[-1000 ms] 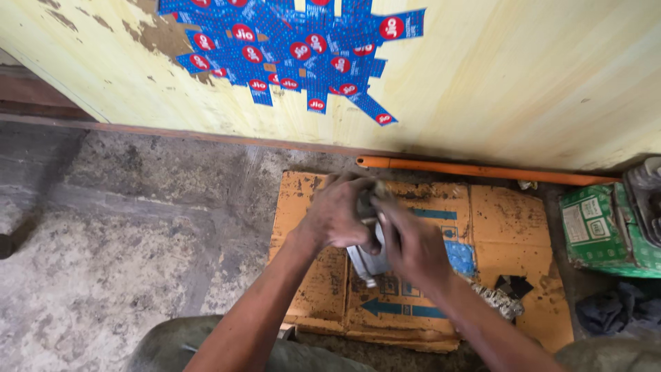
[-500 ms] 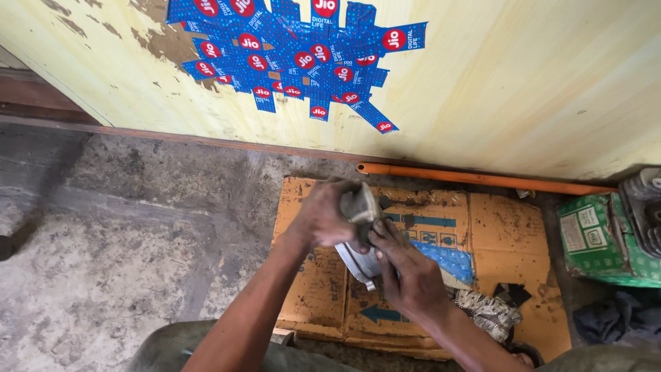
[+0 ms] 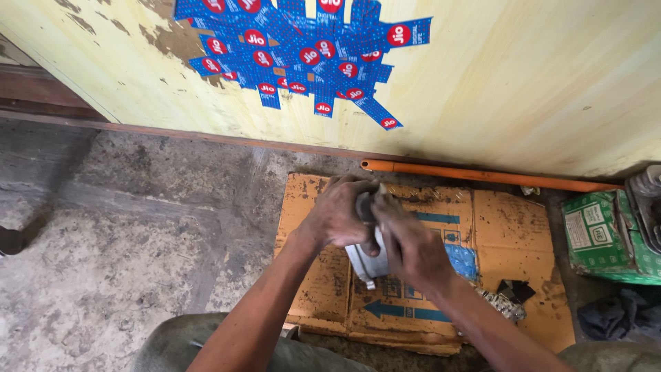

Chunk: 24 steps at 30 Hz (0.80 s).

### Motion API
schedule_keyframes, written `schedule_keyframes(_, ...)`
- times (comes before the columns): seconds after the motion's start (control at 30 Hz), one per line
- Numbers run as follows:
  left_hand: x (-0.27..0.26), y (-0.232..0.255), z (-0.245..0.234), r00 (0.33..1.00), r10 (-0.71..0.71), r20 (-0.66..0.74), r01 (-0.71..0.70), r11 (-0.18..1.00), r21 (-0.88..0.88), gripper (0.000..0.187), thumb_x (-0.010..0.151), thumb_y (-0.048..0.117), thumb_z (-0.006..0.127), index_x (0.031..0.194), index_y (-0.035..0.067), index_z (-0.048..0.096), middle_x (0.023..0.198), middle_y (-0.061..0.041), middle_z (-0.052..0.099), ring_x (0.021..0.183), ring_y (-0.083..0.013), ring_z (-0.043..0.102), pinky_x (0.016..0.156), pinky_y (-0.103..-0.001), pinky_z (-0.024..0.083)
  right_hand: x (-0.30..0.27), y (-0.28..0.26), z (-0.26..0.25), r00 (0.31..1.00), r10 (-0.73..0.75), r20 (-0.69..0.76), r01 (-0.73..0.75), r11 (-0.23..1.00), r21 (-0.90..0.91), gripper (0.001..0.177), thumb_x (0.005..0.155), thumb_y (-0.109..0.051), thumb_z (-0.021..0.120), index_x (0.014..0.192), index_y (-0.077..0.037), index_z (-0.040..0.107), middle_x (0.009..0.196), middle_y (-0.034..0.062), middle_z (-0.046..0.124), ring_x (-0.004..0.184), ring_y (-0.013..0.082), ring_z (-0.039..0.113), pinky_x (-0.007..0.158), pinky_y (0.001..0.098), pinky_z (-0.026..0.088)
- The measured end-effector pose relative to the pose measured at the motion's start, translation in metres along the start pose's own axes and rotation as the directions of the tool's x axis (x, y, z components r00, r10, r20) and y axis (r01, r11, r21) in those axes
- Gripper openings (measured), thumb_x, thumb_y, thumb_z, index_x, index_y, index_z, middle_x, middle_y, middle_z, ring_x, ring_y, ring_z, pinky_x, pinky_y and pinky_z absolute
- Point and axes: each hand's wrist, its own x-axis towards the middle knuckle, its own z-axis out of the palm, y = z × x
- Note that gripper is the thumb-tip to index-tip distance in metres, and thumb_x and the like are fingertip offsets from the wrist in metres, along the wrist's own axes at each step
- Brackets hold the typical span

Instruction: The person sits on the floor and cleans a metal engine part using a metal file and a cloth. They file the edges and surfaces of the part, then wipe it with a cloth to remove debris and residue.

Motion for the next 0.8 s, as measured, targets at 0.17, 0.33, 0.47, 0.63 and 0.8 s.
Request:
schedule_keyframes(0.17,-0.002,-0.001,-0.008,0.996,-0.086,0.003,0.086,0.994,-0.069,0.112,0.034,0.032,0.094,0.138,0.008,0.059,0.138,-0.012,0.058,0.133,-0.0351,0.048,0.117,-0.049,0.033,-0.008,-0.01,-0.006,0.998,-0.066,0.006,0.067,0.997,-0.049,0.042,0.096,-0.004,0.057,0.138,-0.002,0.058,0.134,0.0373,0.061,0.101,0.0394,0.073,0.076,0.0387,0.067)
schedule_keyframes(0.33,-0.003,0.002,-0.008,1.0,-0.029,-0.002,0.029,0.998,-0.06,0.109,0.031,0.029,0.094,0.133,0.007,0.063,0.135,-0.012,0.062,0.128,-0.0354,0.054,0.116,-0.046,0.039,0.008,0.003,-0.004,0.985,0.16,0.07,-0.166,0.982,0.089,0.034,0.099,-0.009,0.059,0.132,-0.008,0.064,0.124,0.0234,0.072,0.092,0.0302,0.079,0.071,0.0367,0.067)
schedule_keyframes(0.47,-0.007,-0.012,-0.017,0.995,-0.103,-0.005,0.101,0.982,-0.162,0.115,0.028,0.028,0.094,0.136,0.006,0.059,0.135,-0.013,0.06,0.124,-0.0327,0.058,0.111,-0.042,0.045,-0.023,-0.011,-0.009,0.975,-0.222,0.006,0.221,0.97,-0.099,0.032,0.097,-0.013,0.059,0.129,-0.013,0.064,0.125,0.0176,0.072,0.105,0.0401,0.076,0.085,0.043,0.066)
schedule_keyframes(0.63,-0.002,-0.015,-0.014,0.994,-0.106,0.024,0.108,0.978,-0.177,0.115,0.028,0.023,0.093,0.137,0.006,0.06,0.135,-0.011,0.064,0.123,-0.0312,0.061,0.111,-0.041,0.047,-0.027,0.018,-0.002,0.987,-0.003,0.162,-0.005,0.999,0.052,0.026,0.093,-0.003,0.066,0.118,-0.012,0.065,0.13,0.0213,0.072,0.082,0.0216,0.079,0.061,0.0265,0.067)
schedule_keyframes(0.8,-0.004,-0.021,-0.014,0.994,-0.109,0.029,0.112,0.978,-0.178,0.12,0.03,0.023,0.101,0.14,0.007,0.055,0.139,-0.012,0.056,0.128,-0.0321,0.054,0.113,-0.045,0.042,-0.011,0.024,-0.009,0.955,-0.278,0.107,0.283,0.958,-0.04,0.045,0.087,0.008,0.058,0.127,-0.01,0.066,0.131,0.0155,0.07,0.111,0.0312,0.074,0.076,0.0294,0.065)
